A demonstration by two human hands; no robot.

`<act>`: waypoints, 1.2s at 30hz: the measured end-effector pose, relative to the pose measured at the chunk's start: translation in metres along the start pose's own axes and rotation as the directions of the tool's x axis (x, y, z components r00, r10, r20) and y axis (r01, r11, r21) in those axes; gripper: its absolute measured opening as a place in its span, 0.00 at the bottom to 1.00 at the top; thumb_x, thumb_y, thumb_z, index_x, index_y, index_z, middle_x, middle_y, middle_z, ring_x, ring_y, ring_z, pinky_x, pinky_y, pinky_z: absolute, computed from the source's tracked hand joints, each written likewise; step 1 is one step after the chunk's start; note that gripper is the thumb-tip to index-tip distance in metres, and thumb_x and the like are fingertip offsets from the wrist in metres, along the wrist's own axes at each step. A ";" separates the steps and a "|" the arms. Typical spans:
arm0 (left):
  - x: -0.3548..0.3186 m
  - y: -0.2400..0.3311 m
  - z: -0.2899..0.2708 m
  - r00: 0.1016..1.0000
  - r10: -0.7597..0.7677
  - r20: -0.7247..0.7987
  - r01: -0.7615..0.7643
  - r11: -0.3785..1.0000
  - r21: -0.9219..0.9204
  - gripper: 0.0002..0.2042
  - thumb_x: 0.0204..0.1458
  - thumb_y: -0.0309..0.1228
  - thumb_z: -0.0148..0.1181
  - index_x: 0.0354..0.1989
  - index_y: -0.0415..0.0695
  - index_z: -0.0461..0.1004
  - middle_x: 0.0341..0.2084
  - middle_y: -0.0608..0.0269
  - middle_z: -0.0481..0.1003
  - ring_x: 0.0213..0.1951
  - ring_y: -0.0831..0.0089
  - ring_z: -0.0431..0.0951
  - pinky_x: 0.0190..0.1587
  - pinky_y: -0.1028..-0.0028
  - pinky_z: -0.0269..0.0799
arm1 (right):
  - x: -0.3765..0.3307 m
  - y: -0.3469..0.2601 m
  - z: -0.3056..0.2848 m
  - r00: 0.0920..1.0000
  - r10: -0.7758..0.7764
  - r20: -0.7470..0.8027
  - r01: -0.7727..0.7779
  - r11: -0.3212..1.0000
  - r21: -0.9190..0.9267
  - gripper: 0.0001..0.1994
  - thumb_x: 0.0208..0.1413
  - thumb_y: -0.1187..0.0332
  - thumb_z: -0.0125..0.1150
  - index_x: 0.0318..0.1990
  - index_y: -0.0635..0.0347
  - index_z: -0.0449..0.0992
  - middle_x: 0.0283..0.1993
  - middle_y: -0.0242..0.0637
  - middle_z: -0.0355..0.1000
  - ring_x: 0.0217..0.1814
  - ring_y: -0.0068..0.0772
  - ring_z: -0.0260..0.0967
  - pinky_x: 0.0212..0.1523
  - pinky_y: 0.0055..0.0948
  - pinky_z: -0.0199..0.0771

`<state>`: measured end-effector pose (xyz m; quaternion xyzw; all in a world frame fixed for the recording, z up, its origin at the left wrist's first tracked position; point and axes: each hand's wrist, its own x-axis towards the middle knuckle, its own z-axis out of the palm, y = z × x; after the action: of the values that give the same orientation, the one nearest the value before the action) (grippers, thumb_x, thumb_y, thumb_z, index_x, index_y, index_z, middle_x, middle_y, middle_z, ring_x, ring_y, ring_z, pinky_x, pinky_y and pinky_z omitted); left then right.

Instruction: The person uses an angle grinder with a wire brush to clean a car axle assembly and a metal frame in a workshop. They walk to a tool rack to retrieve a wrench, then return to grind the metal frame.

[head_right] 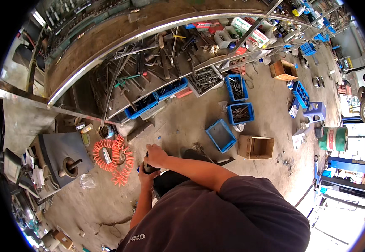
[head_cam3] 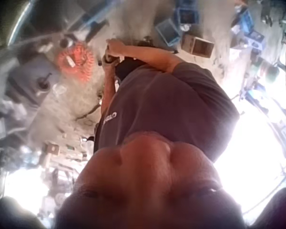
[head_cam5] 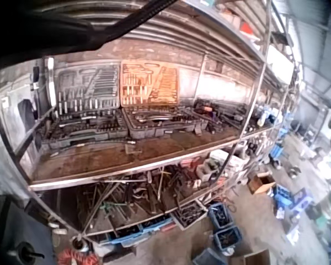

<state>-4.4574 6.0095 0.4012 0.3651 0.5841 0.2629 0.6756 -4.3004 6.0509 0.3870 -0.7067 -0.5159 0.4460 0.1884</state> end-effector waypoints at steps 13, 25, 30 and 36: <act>0.102 0.116 0.118 0.982 0.186 -0.039 -0.183 0.980 0.080 0.43 0.32 0.18 0.78 0.64 0.36 0.69 0.46 0.62 0.78 0.44 0.69 0.80 0.48 0.68 0.80 | 0.105 0.006 -0.170 0.974 -0.219 -0.063 0.225 0.968 0.112 0.33 0.56 0.55 0.65 0.63 0.70 0.68 0.57 0.61 0.71 0.61 0.64 0.70 0.60 0.52 0.73; 0.145 0.180 0.239 0.970 0.221 -0.102 -0.174 0.924 0.341 0.46 0.30 0.25 0.80 0.67 0.34 0.69 0.49 0.56 0.79 0.47 0.66 0.80 0.51 0.66 0.78 | 0.157 0.054 -0.312 0.957 -0.286 0.048 0.278 0.952 0.129 0.36 0.57 0.44 0.67 0.60 0.70 0.74 0.58 0.60 0.76 0.61 0.62 0.74 0.60 0.49 0.74; 0.153 0.178 0.239 0.955 0.268 -0.126 -0.212 0.915 0.344 0.47 0.30 0.27 0.82 0.67 0.35 0.69 0.50 0.57 0.80 0.49 0.66 0.80 0.55 0.66 0.77 | 0.173 0.047 -0.317 0.917 -0.393 0.070 0.385 0.917 0.108 0.33 0.56 0.49 0.68 0.57 0.73 0.74 0.52 0.64 0.76 0.57 0.66 0.73 0.58 0.52 0.73; 0.144 0.173 0.231 0.937 0.318 -0.142 -0.250 0.899 0.360 0.47 0.29 0.25 0.82 0.66 0.35 0.69 0.48 0.58 0.80 0.47 0.67 0.79 0.53 0.66 0.77 | 0.159 0.035 -0.319 0.911 -0.404 0.089 0.397 0.914 0.085 0.37 0.56 0.46 0.66 0.62 0.71 0.72 0.57 0.64 0.74 0.61 0.65 0.72 0.61 0.52 0.73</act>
<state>-4.1925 6.1815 0.4655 0.5288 0.6246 0.2904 0.4958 -4.0065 6.2418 0.4611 -0.5552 -0.6442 0.4507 0.2715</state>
